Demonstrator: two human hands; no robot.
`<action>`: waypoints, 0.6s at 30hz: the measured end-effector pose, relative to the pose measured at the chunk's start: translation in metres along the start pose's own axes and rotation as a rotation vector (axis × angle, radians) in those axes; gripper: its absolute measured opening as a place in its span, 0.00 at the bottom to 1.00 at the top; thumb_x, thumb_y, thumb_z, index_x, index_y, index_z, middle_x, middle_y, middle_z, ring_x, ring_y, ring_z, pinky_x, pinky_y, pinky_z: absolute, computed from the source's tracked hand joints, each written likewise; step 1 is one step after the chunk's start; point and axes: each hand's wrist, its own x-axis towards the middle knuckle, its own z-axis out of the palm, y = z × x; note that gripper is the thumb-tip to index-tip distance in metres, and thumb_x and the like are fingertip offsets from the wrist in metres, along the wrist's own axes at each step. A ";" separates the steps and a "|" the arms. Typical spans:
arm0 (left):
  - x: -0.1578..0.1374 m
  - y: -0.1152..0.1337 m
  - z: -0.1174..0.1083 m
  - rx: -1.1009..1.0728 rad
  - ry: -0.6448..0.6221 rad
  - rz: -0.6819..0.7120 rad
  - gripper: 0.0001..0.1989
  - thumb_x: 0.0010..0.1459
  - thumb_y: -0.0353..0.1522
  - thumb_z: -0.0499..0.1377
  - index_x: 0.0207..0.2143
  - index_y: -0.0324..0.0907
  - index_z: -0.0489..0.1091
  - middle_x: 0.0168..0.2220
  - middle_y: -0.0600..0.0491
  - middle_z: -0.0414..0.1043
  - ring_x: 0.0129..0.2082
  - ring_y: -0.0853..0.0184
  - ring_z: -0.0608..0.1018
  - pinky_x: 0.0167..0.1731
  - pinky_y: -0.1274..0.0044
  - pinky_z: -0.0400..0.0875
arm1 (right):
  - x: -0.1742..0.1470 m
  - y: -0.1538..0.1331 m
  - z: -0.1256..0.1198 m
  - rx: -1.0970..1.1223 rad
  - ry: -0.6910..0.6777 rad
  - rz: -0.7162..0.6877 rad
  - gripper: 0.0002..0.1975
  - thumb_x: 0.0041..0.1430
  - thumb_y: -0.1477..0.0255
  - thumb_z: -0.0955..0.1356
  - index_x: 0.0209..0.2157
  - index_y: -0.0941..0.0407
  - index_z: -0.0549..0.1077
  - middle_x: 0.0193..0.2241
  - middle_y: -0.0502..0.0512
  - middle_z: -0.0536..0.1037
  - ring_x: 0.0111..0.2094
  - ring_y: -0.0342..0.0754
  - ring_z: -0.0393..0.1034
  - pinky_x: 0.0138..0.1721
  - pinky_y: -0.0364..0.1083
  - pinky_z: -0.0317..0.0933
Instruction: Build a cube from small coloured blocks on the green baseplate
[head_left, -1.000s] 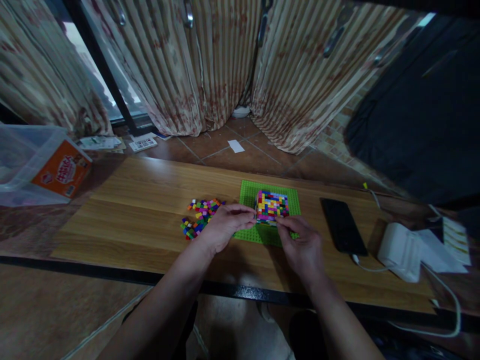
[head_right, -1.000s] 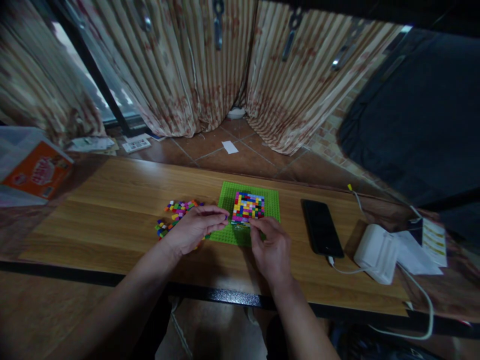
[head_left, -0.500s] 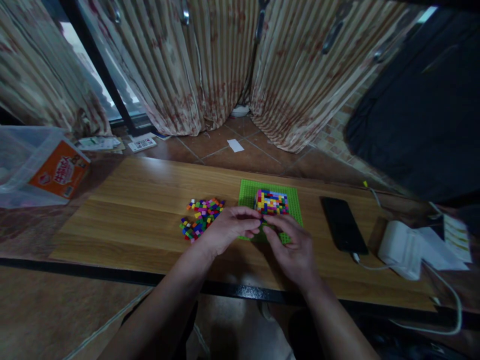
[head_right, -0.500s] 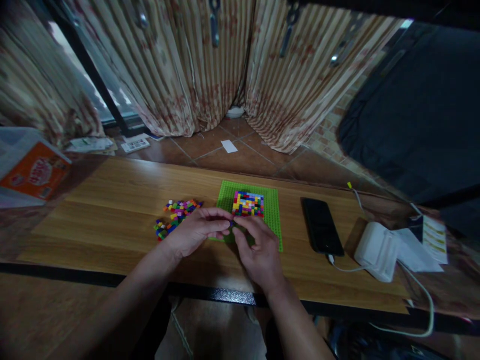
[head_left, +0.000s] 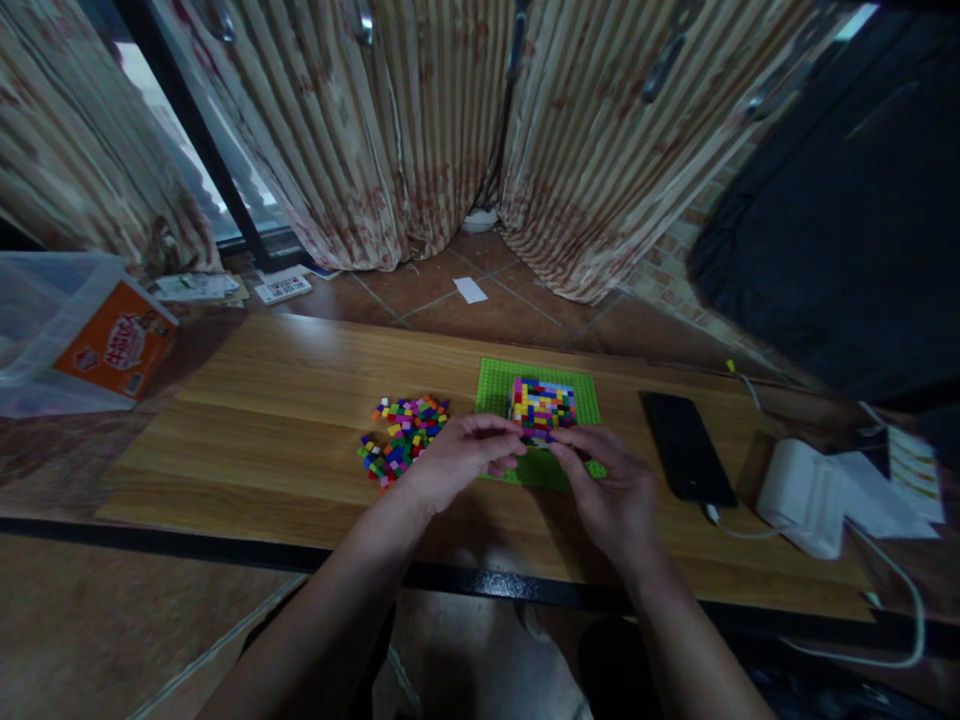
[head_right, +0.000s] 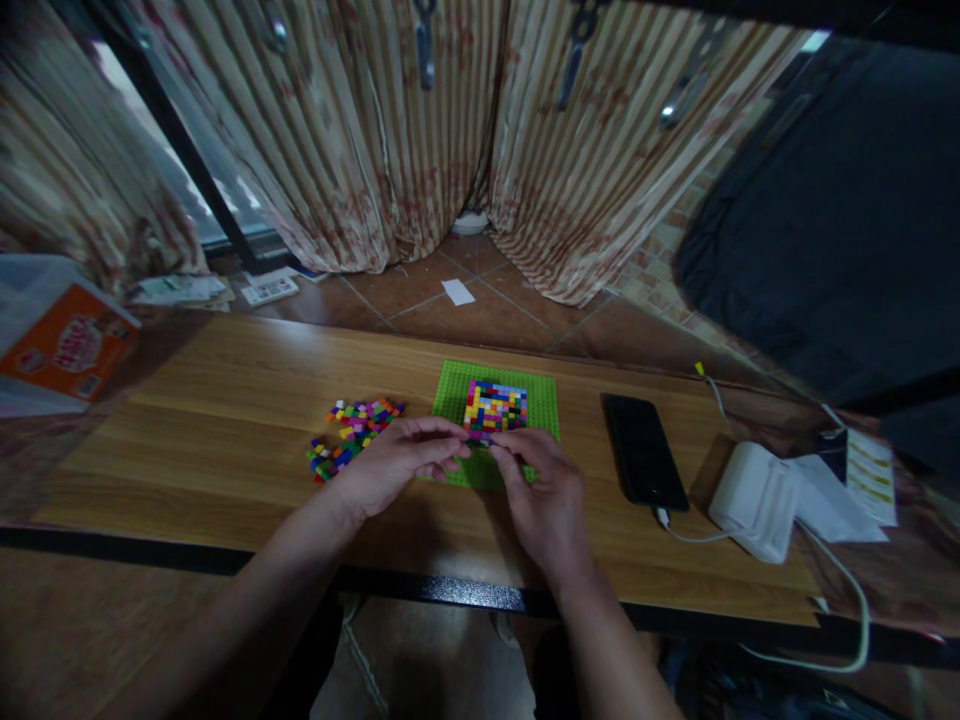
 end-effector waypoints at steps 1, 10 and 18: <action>0.000 0.001 0.000 0.017 0.029 0.001 0.10 0.50 0.32 0.67 0.35 0.38 0.77 0.32 0.50 0.79 0.27 0.72 0.76 0.31 0.78 0.68 | 0.001 0.004 -0.003 -0.015 0.026 0.031 0.07 0.61 0.67 0.69 0.37 0.51 0.80 0.36 0.53 0.80 0.38 0.50 0.75 0.39 0.49 0.69; 0.001 0.006 0.003 0.094 0.140 0.000 0.05 0.52 0.30 0.65 0.32 0.38 0.76 0.27 0.52 0.77 0.26 0.72 0.75 0.29 0.79 0.66 | 0.004 0.026 -0.008 -0.046 0.060 0.151 0.07 0.56 0.64 0.72 0.34 0.50 0.82 0.39 0.54 0.76 0.43 0.50 0.71 0.45 0.53 0.66; 0.002 0.005 0.003 0.103 0.129 -0.001 0.05 0.50 0.30 0.65 0.31 0.38 0.76 0.26 0.53 0.76 0.25 0.72 0.74 0.29 0.79 0.65 | 0.006 0.032 0.001 -0.014 0.075 0.186 0.06 0.53 0.63 0.73 0.31 0.49 0.82 0.44 0.55 0.75 0.49 0.53 0.69 0.52 0.58 0.62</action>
